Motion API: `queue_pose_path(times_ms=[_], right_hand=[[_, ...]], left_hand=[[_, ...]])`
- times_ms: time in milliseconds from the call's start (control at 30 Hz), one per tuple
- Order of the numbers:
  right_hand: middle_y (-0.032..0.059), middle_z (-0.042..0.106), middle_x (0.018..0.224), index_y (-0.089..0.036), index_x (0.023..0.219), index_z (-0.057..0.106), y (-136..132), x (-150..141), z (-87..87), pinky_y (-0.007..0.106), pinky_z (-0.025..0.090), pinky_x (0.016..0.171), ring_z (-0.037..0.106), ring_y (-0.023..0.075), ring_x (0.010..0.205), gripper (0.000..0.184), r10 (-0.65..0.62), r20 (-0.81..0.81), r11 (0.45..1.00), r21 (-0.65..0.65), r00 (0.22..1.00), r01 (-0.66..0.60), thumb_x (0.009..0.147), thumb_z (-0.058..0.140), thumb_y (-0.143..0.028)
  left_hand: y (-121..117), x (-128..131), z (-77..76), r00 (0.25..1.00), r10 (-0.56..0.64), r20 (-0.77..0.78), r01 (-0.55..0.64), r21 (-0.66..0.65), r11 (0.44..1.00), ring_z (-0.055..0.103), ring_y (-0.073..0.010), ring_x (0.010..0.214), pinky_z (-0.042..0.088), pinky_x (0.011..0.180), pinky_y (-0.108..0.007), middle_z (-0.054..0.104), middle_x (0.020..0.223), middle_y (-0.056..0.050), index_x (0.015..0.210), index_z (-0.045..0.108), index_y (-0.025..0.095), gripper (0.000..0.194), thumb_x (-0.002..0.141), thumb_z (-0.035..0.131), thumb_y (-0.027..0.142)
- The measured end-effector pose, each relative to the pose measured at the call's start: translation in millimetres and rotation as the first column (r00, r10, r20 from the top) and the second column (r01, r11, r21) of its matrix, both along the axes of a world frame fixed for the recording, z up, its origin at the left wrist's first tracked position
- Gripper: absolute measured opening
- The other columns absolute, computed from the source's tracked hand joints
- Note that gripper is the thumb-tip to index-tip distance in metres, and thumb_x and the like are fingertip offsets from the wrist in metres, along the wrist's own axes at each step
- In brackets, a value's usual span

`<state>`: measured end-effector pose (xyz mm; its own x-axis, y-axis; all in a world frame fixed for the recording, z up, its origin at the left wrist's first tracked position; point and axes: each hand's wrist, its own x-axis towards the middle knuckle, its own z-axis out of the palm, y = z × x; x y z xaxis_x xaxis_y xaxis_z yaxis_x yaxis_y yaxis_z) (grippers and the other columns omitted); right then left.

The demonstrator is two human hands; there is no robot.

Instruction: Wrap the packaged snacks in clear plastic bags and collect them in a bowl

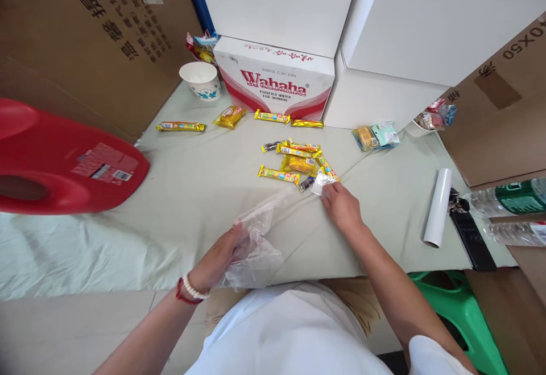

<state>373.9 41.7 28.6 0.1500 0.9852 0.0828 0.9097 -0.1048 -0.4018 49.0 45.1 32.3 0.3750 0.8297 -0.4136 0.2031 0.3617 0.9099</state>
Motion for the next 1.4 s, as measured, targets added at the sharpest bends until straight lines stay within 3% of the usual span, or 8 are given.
queue_pose_path(times_ms=[233,467,633,900,1100,1167,1267,1400], right_hand=[[0.0133,0.07,0.102,-0.019,0.105,0.073,49,42,20.2,0.04,0.05,0.088,0.064,0.0264,0.095,0.03,-0.163,0.058,0.925,0.355,0.985,0.132,0.099,0.047,-0.036],[0.0151,0.066,0.12,-0.018,0.119,0.07,57,6,36.1,0.042,0.051,0.084,0.063,0.0211,0.079,0.043,-0.09,-0.262,0.981,0.142,0.961,0.13,0.091,0.061,-0.048],[0.0072,0.07,0.115,-0.027,0.121,0.068,4,-81,34.7,0.033,0.053,0.075,0.065,0.0233,0.099,0.052,0.048,-0.856,0.972,-0.078,0.515,-0.221,0.079,0.077,-0.056],[-0.0065,0.049,0.057,-0.022,0.083,0.064,-2,-86,3.3,0.024,0.029,0.042,0.039,0.0098,0.048,0.043,-0.308,-0.918,0.952,-0.298,0.252,0.075,0.066,0.085,-0.056],[-0.007,0.051,0.059,-0.021,0.083,0.062,-9,-76,-0.5,0.023,0.027,0.041,0.041,0.0087,0.044,0.043,-0.365,-0.855,0.931,-0.34,0.37,0.132,0.066,0.082,-0.055],[-0.0068,0.053,0.061,-0.021,0.083,0.061,-10,-76,-3.8,0.024,0.03,0.042,0.042,0.0086,0.044,0.042,-0.354,-0.839,0.935,-0.324,0.413,0.141,0.067,0.081,-0.055],[-0.0059,0.055,0.063,-0.021,0.084,0.062,-13,-73,-10.5,0.025,0.035,0.045,0.044,0.0096,0.046,0.042,-0.327,-0.823,0.944,-0.306,0.465,0.124,0.07,0.078,-0.057],[-0.0041,0.056,0.063,-0.021,0.088,0.063,-17,-66,-17.8,0.026,0.035,0.046,0.045,0.0112,0.048,0.041,-0.31,-0.785,0.949,-0.294,0.537,0.118,0.078,0.072,-0.06]], left_hand=[[-4,-10,4.3,0.998,0.04,-0.043,-0.05,-0.263,0.963,0.016,-0.0115,0.047,0.012,0.045,-0.028,0.025,0.052,0.006,0.065,0.059,0.021,0.085,0.077,0.023,0.097],[-2,16,2.3,0.985,0.106,-0.137,-0.112,-0.039,0.993,0.033,-0.0159,0.049,0.024,0.049,-0.03,0.038,0.052,0.001,0.067,0.064,0.022,0.085,0.085,0.017,0.091],[2,34,7.6,0.964,0.099,-0.245,-0.047,0.213,0.976,0.049,-0.0209,0.058,0.032,0.06,-0.033,0.053,0.055,-0.005,0.059,0.059,0.023,0.081,0.089,0.017,0.086],[11,38,-2.5,0.984,0.174,0.035,-0.164,-0.2,0.966,0.025,-0.0118,0.041,0.021,0.042,-0.029,0.033,0.053,0.005,0.072,0.058,0.022,0.075,0.088,0.022,0.086],[11,28,-0.6,0.877,0.45,-0.17,-0.393,0.287,0.874,0.054,-0.0164,0.072,0.049,0.066,-0.032,0.056,0.088,-0.002,0.106,0.061,0.02,0.031,0.083,0.067,0.04],[8,28,1.7,0.899,0.397,-0.186,-0.211,0.61,0.764,0.058,-0.0213,0.096,0.052,0.085,-0.037,0.059,0.107,-0.008,0.115,0.062,0.021,0.033,0.082,0.065,0.021],[3,32,-4.0,0.954,-0.001,-0.3,0.254,0.806,0.535,0.057,-0.0237,0.112,0.054,0.091,-0.039,0.061,0.119,-0.011,0.111,0.067,0.022,0.036,0.085,0.05,0.004],[2,33,-23.3,0.894,-0.156,-0.421,0.436,0.734,0.521,0.057,-0.0267,0.119,0.056,0.097,-0.045,0.061,0.127,-0.015,0.108,0.069,0.018,0.036,0.083,0.049,0.001]])
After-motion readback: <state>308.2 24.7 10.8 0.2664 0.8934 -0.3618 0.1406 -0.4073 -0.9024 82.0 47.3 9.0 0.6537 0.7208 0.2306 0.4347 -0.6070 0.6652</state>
